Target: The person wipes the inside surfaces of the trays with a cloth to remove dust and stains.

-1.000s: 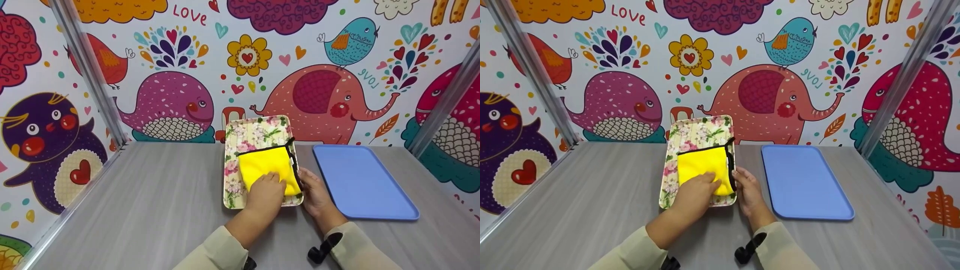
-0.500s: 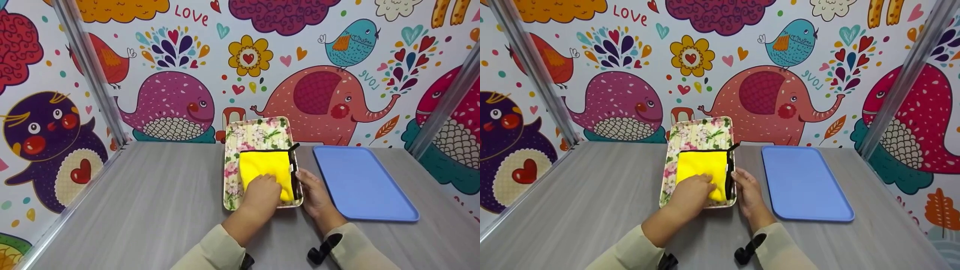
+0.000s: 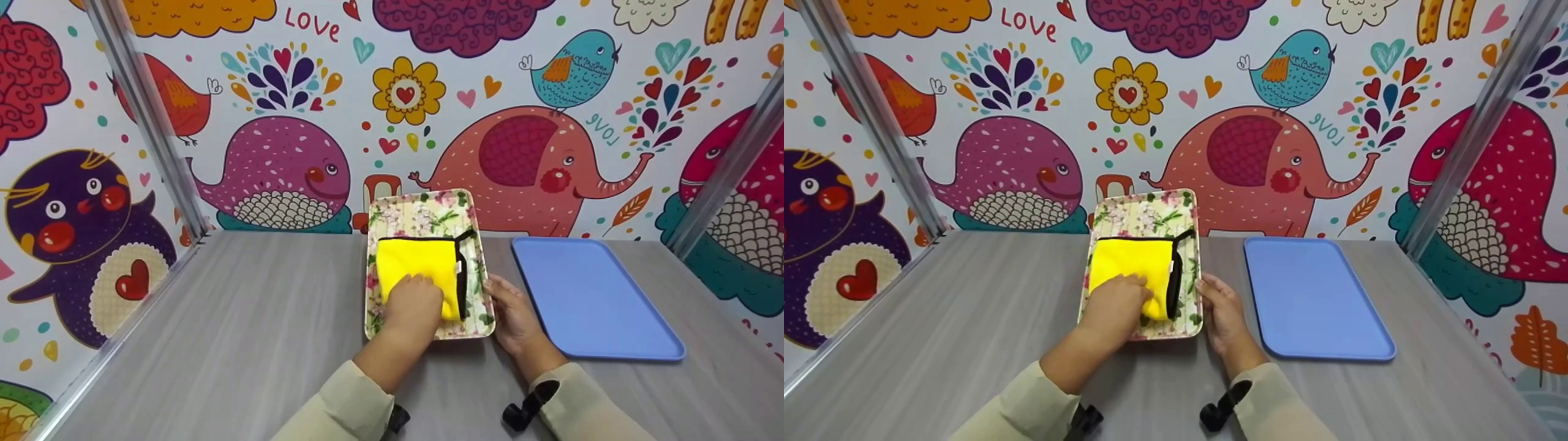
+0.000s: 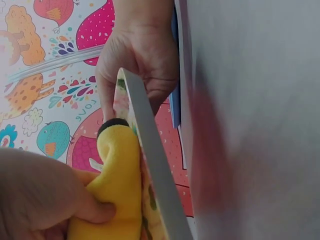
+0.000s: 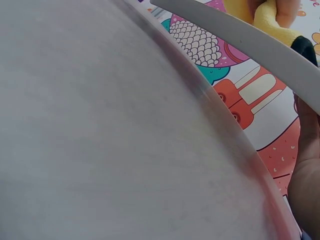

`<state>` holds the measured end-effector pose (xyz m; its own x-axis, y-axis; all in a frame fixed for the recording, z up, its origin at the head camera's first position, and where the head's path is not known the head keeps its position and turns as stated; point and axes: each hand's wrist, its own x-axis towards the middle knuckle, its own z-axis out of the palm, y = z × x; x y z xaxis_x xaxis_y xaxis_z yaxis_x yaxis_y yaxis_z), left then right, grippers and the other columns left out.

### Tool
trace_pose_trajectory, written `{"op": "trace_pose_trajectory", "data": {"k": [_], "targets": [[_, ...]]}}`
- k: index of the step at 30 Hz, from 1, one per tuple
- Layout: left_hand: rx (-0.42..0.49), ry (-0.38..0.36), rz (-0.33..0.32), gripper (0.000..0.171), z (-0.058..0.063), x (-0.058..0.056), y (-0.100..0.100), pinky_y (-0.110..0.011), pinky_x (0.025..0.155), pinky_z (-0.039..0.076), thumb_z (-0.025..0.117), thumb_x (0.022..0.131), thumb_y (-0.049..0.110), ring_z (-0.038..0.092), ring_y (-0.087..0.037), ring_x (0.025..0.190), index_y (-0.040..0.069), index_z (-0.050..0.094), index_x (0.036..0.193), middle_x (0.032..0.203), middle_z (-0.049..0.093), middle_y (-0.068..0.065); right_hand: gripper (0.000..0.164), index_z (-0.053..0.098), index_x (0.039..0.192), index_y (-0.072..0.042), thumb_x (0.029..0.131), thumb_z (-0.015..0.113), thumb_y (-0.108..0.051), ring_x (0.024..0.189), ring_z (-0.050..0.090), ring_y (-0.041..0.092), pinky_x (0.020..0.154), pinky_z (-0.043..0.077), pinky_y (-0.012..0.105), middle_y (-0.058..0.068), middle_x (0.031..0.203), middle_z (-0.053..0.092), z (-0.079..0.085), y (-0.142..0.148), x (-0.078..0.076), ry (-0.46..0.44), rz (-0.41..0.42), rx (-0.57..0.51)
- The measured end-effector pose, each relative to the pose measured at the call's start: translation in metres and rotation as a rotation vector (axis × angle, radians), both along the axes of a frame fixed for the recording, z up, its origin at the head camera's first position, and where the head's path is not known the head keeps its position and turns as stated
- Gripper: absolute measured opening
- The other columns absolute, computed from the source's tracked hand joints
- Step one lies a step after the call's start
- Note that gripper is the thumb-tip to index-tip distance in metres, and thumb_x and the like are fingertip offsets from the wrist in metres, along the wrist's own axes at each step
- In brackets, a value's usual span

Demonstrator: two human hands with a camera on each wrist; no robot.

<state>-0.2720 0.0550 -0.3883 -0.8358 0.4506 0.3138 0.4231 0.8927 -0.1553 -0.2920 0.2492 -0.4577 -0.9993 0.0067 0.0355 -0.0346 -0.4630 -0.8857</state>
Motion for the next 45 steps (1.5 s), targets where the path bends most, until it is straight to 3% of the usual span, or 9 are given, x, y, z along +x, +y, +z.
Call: {"op": "trace_pose_trajectory", "data": {"k": [7,19,26,33,39,45], "targets": [[0.021,-0.077,0.072,0.023,0.001,-0.006,-0.004,-0.036,0.115,0.049,0.081,0.089,0.025,0.070,-0.020,0.110,0.012,0.082,0.108,0.105,0.078,-0.002,0.032,0.074,0.101,-0.020,0.106,0.045,-0.006,0.071,0.070,0.007,0.064,0.059,0.022,-0.003,0.083,0.076,0.001,-0.001,0.000,-0.006,-0.012,0.002],[-0.014,-0.122,0.202,0.046,0.003,-0.013,-0.010,-0.038,0.117,0.047,0.087,0.084,0.031,0.067,-0.022,0.112,0.011,0.076,0.123,0.117,0.076,-0.005,0.032,0.073,0.103,-0.018,0.107,0.044,-0.006,0.071,0.071,0.008,0.063,0.059,0.023,-0.001,0.084,0.077,0.000,0.000,0.000,-0.007,-0.022,-0.016],[0.013,-0.109,0.240,0.044,0.000,-0.016,-0.013,-0.038,0.114,0.050,0.088,0.083,0.030,0.067,-0.023,0.109,0.008,0.077,0.120,0.113,0.076,-0.007,0.028,0.073,0.104,-0.017,0.106,0.047,-0.007,0.072,0.071,0.010,0.062,0.059,0.025,0.002,0.085,0.077,0.001,-0.001,0.000,-0.029,-0.057,-0.013],[0.045,-0.072,0.251,0.041,-0.002,-0.017,-0.015,-0.035,0.099,0.057,0.088,0.083,0.030,0.067,-0.024,0.097,0.005,0.079,0.114,0.103,0.076,-0.009,0.027,0.074,0.106,-0.016,0.106,0.048,-0.008,0.074,0.072,0.012,0.064,0.060,0.026,0.002,0.088,0.077,0.002,-0.001,-0.001,-0.027,-0.070,-0.025],[0.125,-0.146,0.270,0.047,0.000,-0.015,-0.012,-0.037,0.101,0.058,0.089,0.083,0.029,0.069,-0.025,0.101,0.005,0.076,0.121,0.110,0.075,-0.012,0.026,0.074,0.107,-0.016,0.107,0.049,-0.008,0.077,0.072,0.012,0.066,0.060,0.026,0.002,0.090,0.077,0.002,0.001,-0.001,-0.014,-0.081,-0.049],[0.169,-0.198,0.270,0.048,0.003,-0.007,-0.004,-0.038,0.096,0.061,0.089,0.083,0.029,0.070,-0.025,0.096,0.008,0.074,0.122,0.110,0.075,-0.011,0.025,0.074,0.107,-0.016,0.107,0.050,-0.009,0.078,0.072,0.011,0.067,0.060,0.025,0.002,0.090,0.077,0.003,0.003,-0.001,-0.022,-0.103,-0.061]]}}
